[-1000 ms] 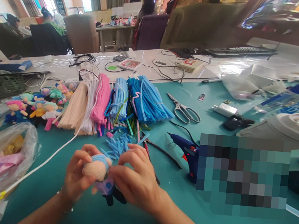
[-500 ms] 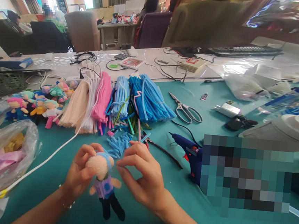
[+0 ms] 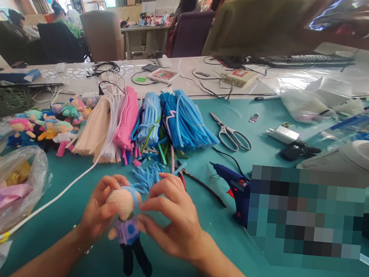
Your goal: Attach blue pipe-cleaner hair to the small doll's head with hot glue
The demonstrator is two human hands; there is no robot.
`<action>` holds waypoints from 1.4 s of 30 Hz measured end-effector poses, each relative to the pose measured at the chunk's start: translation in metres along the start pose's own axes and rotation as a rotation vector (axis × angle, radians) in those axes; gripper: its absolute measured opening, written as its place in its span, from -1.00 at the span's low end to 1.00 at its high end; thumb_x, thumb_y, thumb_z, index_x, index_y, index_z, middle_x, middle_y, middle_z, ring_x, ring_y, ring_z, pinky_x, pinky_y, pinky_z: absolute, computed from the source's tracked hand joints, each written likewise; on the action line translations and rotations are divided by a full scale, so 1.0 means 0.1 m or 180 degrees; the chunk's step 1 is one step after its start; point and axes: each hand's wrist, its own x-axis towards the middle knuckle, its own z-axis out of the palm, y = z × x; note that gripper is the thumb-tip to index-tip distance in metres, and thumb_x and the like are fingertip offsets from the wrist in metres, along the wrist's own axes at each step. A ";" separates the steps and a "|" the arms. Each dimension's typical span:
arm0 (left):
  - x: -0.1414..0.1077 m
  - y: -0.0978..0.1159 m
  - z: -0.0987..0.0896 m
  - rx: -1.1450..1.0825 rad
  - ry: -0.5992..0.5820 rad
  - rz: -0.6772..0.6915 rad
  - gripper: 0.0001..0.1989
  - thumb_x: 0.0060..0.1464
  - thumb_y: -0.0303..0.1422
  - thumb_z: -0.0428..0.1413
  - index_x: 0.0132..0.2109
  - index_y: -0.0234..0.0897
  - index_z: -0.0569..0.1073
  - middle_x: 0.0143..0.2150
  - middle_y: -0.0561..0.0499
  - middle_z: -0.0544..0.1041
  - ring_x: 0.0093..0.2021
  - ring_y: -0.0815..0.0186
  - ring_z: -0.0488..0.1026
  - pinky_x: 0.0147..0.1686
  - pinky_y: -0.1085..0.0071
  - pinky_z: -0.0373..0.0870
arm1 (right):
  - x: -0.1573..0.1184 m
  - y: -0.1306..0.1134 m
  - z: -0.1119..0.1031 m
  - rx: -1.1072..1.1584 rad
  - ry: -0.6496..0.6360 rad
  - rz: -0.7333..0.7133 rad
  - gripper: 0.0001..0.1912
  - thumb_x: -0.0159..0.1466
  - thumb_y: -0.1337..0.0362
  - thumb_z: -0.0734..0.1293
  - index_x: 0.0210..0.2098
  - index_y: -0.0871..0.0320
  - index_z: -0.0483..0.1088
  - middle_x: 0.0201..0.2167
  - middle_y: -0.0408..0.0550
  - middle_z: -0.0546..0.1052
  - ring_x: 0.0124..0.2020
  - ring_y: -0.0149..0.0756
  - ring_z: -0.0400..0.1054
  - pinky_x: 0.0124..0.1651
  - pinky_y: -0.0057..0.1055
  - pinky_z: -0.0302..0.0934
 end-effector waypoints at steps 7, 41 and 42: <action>-0.01 0.00 0.01 0.0061 0.0105 -0.0096 -0.77 -0.03 -0.23 0.24 -0.24 -0.12 0.37 -0.18 0.03 0.32 -0.25 0.18 0.53 -0.36 0.33 0.48 | 0.02 0.01 0.03 -0.0356 0.0077 -0.0248 -0.88 0.27 0.38 0.30 -0.39 0.12 0.43 -0.47 -0.15 0.39 -0.41 -0.36 0.28 -0.02 -0.19 0.24; -0.10 -0.07 -0.01 0.0856 -0.0007 0.1052 -0.79 0.03 -0.37 0.21 -0.17 -0.06 0.39 -0.11 -0.01 0.35 -0.11 0.18 0.48 -0.22 0.26 0.49 | -0.05 0.02 0.16 0.1865 -0.0265 0.1691 -0.96 0.17 0.39 0.34 -0.38 0.17 0.37 -0.42 -0.11 0.45 -0.36 -0.32 0.38 -0.28 -0.41 0.35; -0.09 -0.08 0.00 0.0901 0.0000 0.1102 -0.79 0.03 -0.38 0.21 -0.17 -0.06 0.39 -0.10 -0.01 0.34 -0.11 0.17 0.47 -0.20 0.25 0.49 | -0.05 0.02 0.17 0.1986 -0.0347 0.1739 -0.97 0.18 0.39 0.32 -0.35 0.17 0.37 -0.43 -0.12 0.45 -0.39 -0.33 0.38 -0.32 -0.43 0.35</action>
